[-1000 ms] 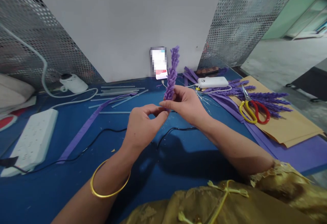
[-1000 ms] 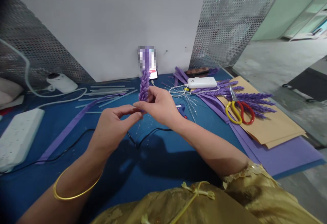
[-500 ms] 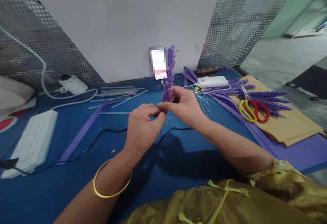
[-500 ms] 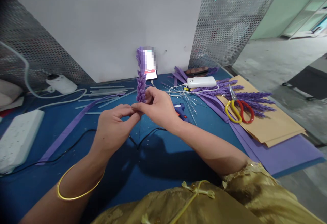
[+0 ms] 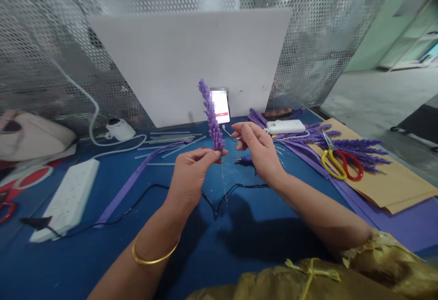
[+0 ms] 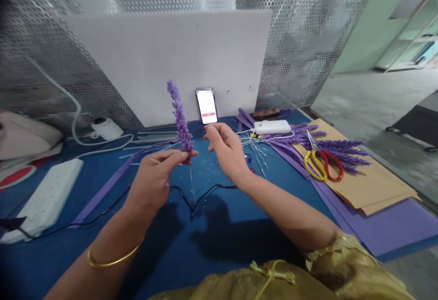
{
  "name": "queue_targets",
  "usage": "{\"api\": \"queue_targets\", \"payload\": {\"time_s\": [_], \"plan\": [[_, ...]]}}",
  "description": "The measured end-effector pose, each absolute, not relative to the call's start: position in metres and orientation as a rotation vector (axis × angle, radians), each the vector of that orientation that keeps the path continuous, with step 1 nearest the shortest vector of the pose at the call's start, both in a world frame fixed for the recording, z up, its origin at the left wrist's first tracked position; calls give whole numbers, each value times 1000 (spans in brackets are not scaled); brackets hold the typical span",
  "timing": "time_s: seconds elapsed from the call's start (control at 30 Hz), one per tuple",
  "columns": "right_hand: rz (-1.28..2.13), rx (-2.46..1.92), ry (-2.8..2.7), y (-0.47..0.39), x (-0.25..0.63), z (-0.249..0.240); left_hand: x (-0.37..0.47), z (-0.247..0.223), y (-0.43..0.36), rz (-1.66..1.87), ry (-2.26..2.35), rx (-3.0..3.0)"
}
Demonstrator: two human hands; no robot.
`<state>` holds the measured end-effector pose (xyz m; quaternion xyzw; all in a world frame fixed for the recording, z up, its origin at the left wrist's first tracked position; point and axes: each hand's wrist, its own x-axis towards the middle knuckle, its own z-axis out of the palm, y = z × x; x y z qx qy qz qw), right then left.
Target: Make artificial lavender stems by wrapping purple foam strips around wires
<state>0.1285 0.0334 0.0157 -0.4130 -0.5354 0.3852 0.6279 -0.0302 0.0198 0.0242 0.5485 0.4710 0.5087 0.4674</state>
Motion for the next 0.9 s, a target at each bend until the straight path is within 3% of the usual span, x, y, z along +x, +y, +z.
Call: {"api": "queue_targets", "payload": {"time_s": [0.3,0.53,0.9], "plan": [[894,-901,-1305,24,124,18,-36,34,15,1362,972,1129],[715,-957,-1437,15,129,14,-36,36,10,1361,905,1011],[1171,-874,-1503,-25,111,-27,-24,9,-5,1278,855,989]]}}
